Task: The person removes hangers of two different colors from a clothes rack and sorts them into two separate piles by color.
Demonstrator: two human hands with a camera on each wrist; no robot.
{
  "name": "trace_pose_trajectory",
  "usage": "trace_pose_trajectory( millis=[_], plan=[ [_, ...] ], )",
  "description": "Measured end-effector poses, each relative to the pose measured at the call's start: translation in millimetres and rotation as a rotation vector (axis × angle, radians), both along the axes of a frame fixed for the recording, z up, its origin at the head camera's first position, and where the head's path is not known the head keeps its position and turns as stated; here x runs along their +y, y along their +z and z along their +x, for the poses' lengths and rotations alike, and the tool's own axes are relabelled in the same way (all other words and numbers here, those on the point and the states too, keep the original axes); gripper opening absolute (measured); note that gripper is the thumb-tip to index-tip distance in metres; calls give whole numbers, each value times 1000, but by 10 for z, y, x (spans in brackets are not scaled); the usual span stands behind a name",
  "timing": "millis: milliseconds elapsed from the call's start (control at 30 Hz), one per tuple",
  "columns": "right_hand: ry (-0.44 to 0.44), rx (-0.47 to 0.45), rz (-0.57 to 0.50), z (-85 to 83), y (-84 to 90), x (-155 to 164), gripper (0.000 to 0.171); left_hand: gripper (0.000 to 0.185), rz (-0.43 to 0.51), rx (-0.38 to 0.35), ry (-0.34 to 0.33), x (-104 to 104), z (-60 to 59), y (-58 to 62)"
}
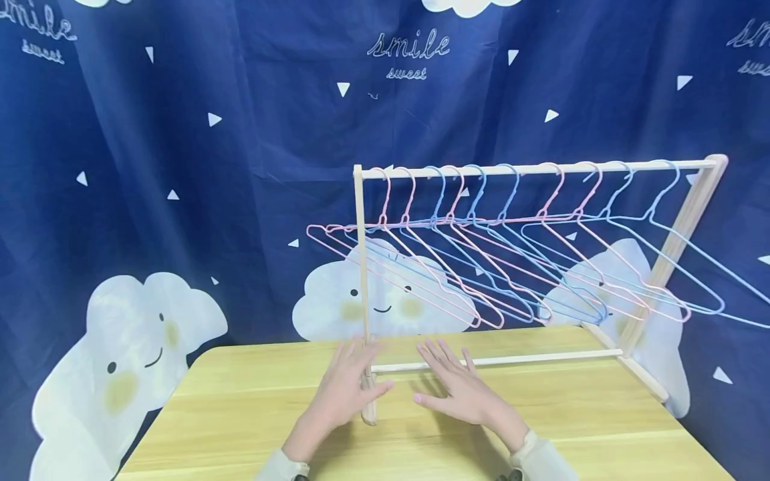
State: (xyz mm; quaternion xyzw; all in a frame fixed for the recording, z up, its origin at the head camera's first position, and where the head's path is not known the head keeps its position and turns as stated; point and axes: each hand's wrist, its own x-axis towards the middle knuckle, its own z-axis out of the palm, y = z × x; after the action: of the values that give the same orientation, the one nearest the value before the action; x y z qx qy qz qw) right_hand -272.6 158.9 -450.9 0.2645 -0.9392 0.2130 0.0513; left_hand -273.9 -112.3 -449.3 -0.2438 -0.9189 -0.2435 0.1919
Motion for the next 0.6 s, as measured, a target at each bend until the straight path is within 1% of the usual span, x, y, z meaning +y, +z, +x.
trace_pose_trajectory(
  millis=[100,167,233,300,333,433,600],
  plan=[
    [2,-1,-16,9,13,-1,86,56,134,14,51,-28,-37,31],
    [9,-2,-29,14,19,-1,85,54,241,4,97,-42,-67,52],
    [19,-3,-45,20,24,0,84,58,336,-32,137,-56,-112,65],
    [28,-3,-54,25,32,2,84,66,437,-81,137,-78,-162,80],
    [33,-4,-61,27,41,3,84,70,481,-103,128,-90,-194,84],
    [53,3,-88,40,106,3,81,77,591,-162,47,-126,-323,96],
    [104,61,-146,77,296,4,76,78,697,-211,-84,-132,-569,71]
  ],
)
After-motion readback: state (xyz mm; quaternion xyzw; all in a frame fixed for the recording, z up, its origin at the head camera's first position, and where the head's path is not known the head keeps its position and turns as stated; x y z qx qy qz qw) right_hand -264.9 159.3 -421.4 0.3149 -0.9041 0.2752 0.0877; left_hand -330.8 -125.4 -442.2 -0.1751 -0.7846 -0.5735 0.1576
